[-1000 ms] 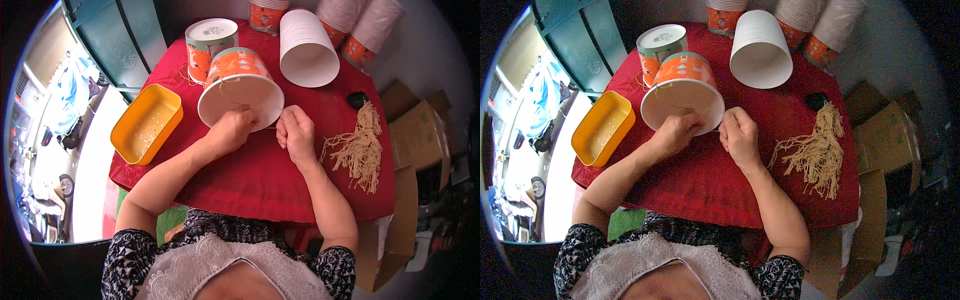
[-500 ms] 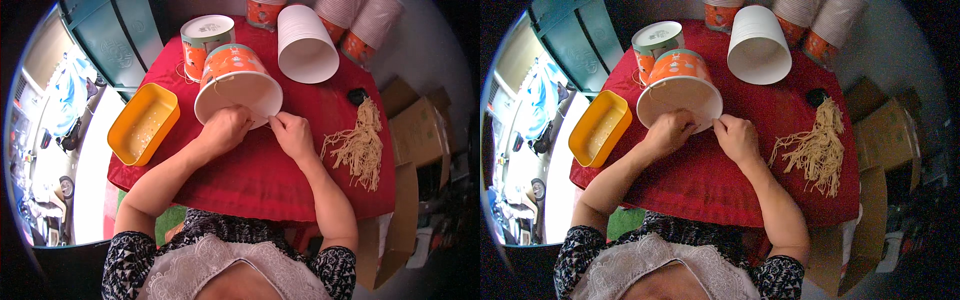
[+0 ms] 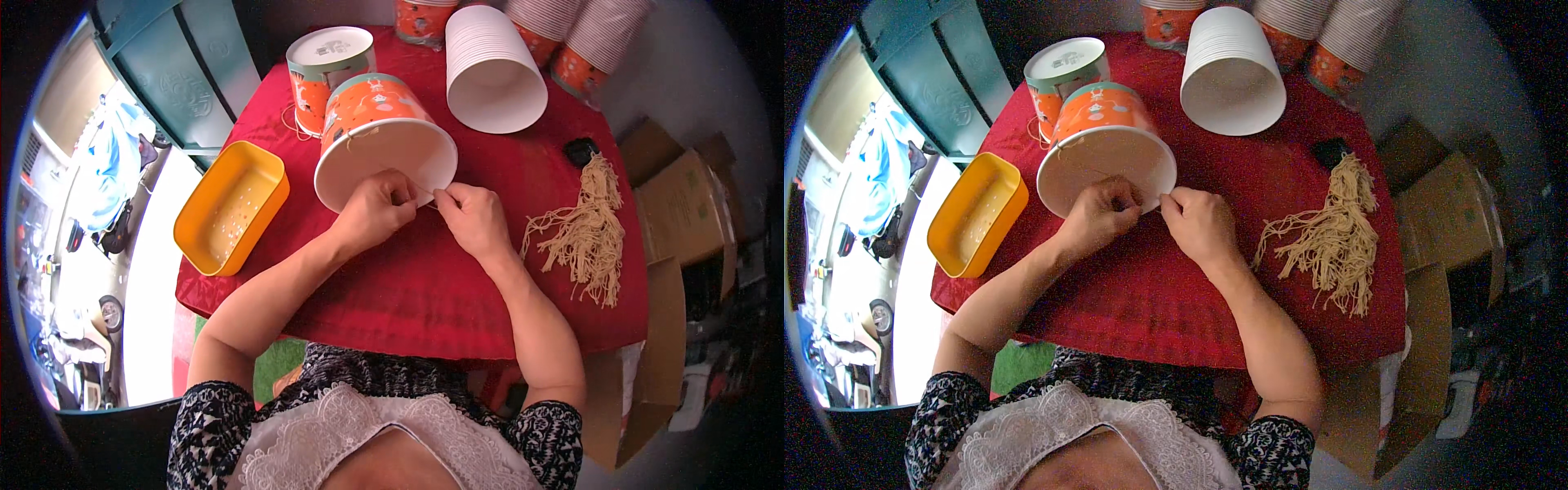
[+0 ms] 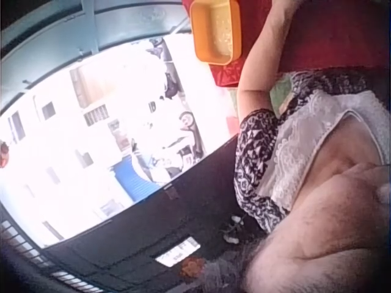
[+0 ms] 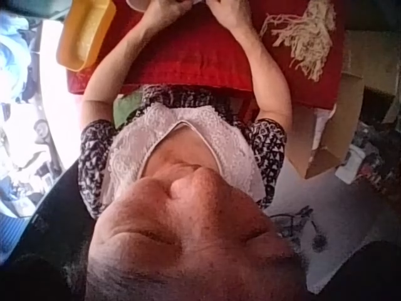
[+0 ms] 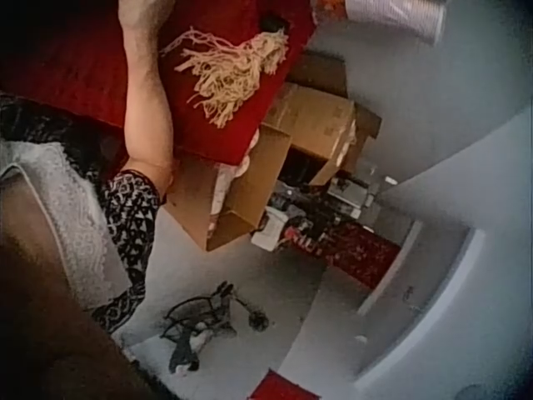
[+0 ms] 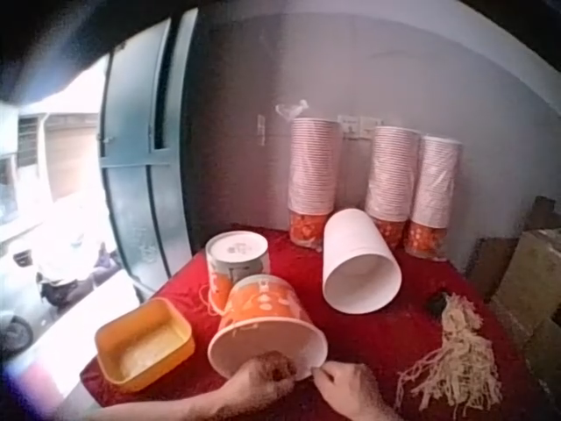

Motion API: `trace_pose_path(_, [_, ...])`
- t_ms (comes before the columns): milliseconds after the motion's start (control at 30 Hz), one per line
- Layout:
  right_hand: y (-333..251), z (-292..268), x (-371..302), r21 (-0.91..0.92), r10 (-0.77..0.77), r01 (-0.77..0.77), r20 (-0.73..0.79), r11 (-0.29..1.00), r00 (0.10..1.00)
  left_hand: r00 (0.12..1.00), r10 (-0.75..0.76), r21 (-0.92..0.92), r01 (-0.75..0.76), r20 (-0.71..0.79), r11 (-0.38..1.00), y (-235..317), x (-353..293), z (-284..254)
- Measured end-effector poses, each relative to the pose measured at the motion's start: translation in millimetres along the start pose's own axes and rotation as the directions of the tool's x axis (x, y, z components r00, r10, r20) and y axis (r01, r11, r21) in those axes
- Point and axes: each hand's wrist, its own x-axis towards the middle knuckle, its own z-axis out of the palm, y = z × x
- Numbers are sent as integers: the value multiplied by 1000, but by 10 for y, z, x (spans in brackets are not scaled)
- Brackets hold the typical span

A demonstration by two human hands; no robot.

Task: Attaching strings to paper buckets by threading them through pre-drilled holes and tying knots.

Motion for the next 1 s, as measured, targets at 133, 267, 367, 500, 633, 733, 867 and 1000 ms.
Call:
trace_pose_path(133, [15, 5, -3, -6, 6, -6, -1, 1000, 1000, 956, -260, -205, 283, 134, 937, 79, 42, -32])
trace_pose_path(267, [-3, -1, -9, -4, 6, -6, 4, 1000, 1000, 964, -236, -108, 249, 123, 962, 136, 77, -61])
trace_pose_path(367, [-51, -54, -11, -6, 1, 0, 34, 1000, 999, 922, -360, -91, 374, 143, 923, 221, 100, -74])
trace_pose_path(500, [-216, -183, -25, 215, -105, 89, 67, 973, 992, 917, -353, -133, 379, 183, 916, 159, 112, -91])
trace_pose_path(633, [-286, -145, -110, 314, -338, 320, 2, 894, 941, 925, -347, -176, 371, 152, 912, 132, 103, -62])
trace_pose_path(733, [-348, -71, -163, 197, -614, 586, 133, 786, 778, 946, -301, -126, 315, 117, 941, 91, 105, -56])
trace_pose_path(867, [-384, 94, -286, 179, -714, 694, 261, 698, 650, 923, -369, -201, 384, 106, 901, 99, 100, 3])
trace_pose_path(1000, [-447, 94, -292, 221, -745, 714, 281, 664, 605, 941, -329, -156, 338, 84, 928, 107, 107, 12])
